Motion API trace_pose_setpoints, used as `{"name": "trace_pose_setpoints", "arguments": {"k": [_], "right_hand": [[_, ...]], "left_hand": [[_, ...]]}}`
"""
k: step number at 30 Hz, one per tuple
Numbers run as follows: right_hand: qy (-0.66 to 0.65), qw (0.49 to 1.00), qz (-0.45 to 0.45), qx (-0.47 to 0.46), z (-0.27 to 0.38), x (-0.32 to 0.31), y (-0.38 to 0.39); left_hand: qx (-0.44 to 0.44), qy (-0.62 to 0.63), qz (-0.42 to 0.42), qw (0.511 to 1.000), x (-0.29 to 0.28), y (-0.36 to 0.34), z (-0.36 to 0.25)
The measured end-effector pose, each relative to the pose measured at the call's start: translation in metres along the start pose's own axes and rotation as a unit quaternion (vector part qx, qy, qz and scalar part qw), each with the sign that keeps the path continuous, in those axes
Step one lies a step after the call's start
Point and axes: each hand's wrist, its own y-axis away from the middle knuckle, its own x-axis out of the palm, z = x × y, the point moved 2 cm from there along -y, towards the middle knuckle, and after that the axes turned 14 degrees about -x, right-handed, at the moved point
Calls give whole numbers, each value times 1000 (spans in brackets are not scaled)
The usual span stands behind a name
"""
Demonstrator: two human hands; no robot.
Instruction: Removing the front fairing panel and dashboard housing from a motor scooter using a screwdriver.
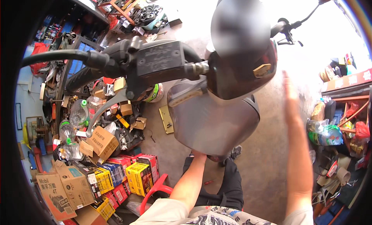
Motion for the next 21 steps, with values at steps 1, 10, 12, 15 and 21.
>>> {"name": "trace_pose_setpoints", "arguments": {"k": [1,10,12,15,21], "right_hand": [[71,997,-36,-12,-3,-34,-11],[-140,988,-42,47,-20,44,44],[-64,996,-51,48,-21,-6,55],[-15,1000,-14,24,-18,-8,66],[92,990,-50,95,-56,-37,135]], "left_hand": [[-1,6,2,1000,-3,-3,6],[-90,59,-345,932,-61,-13,40],[-40,-21,-291,956,-4,-8,44],[27,-161,-369,915,-56,-2,18],[-125,13,-400,908,3,6,24]]}}
